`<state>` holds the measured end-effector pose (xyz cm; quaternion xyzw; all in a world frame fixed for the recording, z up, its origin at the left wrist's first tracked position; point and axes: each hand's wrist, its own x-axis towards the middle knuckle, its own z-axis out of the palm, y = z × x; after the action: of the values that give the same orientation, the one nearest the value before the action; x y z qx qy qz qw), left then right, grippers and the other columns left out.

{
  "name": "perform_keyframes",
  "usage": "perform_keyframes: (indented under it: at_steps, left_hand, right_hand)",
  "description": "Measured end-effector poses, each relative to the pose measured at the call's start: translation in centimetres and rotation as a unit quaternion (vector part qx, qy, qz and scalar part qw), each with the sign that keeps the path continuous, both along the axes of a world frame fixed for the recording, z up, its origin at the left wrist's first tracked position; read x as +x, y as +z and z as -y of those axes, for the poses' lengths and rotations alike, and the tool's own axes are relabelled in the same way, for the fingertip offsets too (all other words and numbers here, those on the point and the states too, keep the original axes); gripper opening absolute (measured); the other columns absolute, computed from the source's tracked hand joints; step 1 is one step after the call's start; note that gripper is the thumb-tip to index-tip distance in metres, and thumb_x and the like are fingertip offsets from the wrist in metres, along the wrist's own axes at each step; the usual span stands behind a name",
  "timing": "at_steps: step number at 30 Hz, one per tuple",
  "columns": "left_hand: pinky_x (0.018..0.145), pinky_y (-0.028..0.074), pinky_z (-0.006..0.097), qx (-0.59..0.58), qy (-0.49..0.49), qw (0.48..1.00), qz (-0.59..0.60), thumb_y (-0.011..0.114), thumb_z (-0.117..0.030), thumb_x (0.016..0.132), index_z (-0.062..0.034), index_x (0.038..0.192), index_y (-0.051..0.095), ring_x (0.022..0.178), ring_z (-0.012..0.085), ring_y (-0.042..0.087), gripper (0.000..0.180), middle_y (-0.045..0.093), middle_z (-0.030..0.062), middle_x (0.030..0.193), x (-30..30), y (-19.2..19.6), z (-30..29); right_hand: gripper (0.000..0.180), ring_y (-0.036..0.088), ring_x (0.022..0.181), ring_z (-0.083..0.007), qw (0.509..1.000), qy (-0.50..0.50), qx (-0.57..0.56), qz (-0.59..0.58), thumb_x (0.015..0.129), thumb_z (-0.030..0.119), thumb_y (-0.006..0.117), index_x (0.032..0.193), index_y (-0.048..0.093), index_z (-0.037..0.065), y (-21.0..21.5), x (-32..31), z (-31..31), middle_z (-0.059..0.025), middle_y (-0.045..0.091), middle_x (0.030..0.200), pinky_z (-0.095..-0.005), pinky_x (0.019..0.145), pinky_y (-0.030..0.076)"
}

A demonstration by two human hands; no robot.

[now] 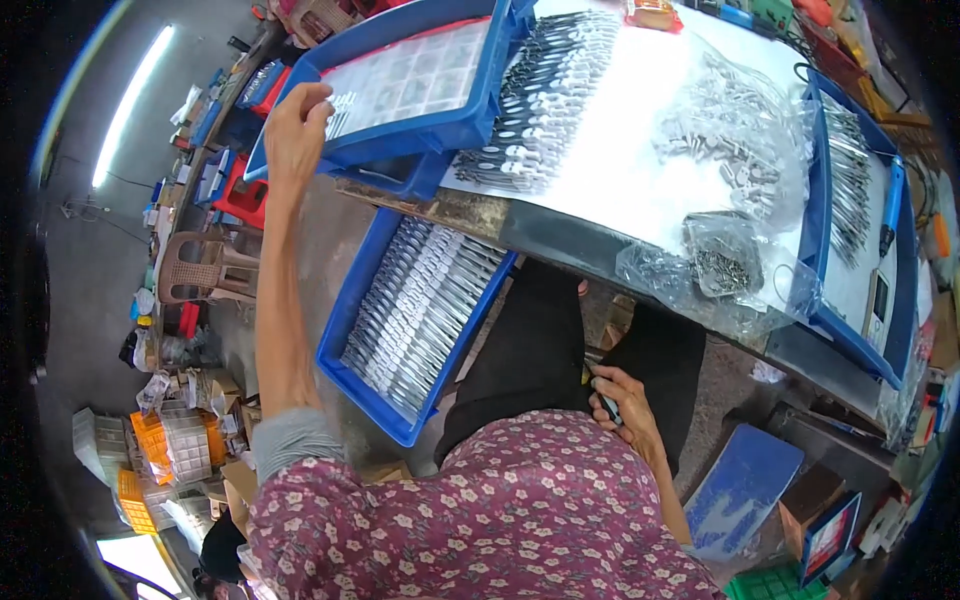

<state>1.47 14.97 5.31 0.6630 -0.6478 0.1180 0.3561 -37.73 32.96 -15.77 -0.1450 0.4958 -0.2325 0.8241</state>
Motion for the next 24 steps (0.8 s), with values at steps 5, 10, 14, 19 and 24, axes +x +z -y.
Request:
perform_keyframes:
  at_steps: [5, 10, 14, 19, 24]
  left_hand:
    - [0.076, 0.047, 0.039, 0.129, 0.079, 0.988, 0.030, 0.051, -0.010, 0.069, -0.0010, 0.084, 0.065, 0.083, 0.0352, 0.061, 0.022, 0.062, 0.0223, 0.086, 9.2, -1.6, 5.3]
    - [0.081, 0.045, 0.044, 0.240, 0.174, 0.948, 0.115, 0.051, -0.012, 0.069, 0.0063, 0.085, 0.062, 0.091, 0.0416, 0.057, 0.027, 0.059, 0.0296, 0.091, 12.0, -3.0, 7.3]
    - [0.083, 0.044, 0.045, 0.270, 0.202, 0.934, 0.123, 0.050, -0.012, 0.069, 0.0080, 0.091, 0.060, 0.094, 0.0423, 0.056, 0.031, 0.056, 0.0313, 0.099, 13.2, -3.5, 8.0]
    - [0.084, 0.044, 0.045, 0.243, 0.210, 0.943, 0.091, 0.052, -0.013, 0.064, 0.0114, 0.088, 0.059, 0.093, 0.0430, 0.057, 0.034, 0.056, 0.0340, 0.094, 13.0, -3.5, 7.4]
    - [0.082, 0.045, 0.044, 0.245, 0.213, 0.942, 0.085, 0.053, -0.013, 0.062, 0.0111, 0.085, 0.060, 0.090, 0.0431, 0.058, 0.034, 0.057, 0.0333, 0.091, 13.1, -3.4, 7.4]
  right_hand:
    - [0.035, 0.042, 0.046, -0.0085, 1.000, 0.004, 0.010, 0.015, 0.087, 0.012, 0.052, 0.119, 0.044, 0.001, 0.1, 0.2, 0.1, -0.0073, 0.049, 0.065, -0.0187, 0.037, 0.031]
    - [0.035, 0.043, 0.045, -0.0091, 1.000, 0.001, 0.014, -0.006, 0.086, 0.011, 0.052, 0.120, 0.044, 0.001, -0.2, 0.3, 0.2, -0.0077, 0.051, 0.065, -0.0197, 0.036, 0.031]
    - [0.035, 0.044, 0.045, -0.0088, 1.000, 0.004, 0.020, -0.011, 0.086, 0.011, 0.053, 0.119, 0.045, 0.002, -0.3, 0.4, 0.3, -0.0074, 0.051, 0.064, -0.0193, 0.035, 0.031]
    - [0.034, 0.044, 0.044, -0.0084, 0.999, 0.001, 0.033, -0.006, 0.087, 0.012, 0.054, 0.119, 0.046, 0.003, -0.5, 0.5, 0.3, -0.0073, 0.052, 0.063, -0.0188, 0.035, 0.031]
    - [0.036, 0.044, 0.044, -0.0085, 0.999, -0.004, 0.037, 0.009, 0.087, 0.012, 0.053, 0.120, 0.044, 0.002, -0.6, 0.5, 0.4, -0.0076, 0.051, 0.064, -0.0183, 0.034, 0.031]
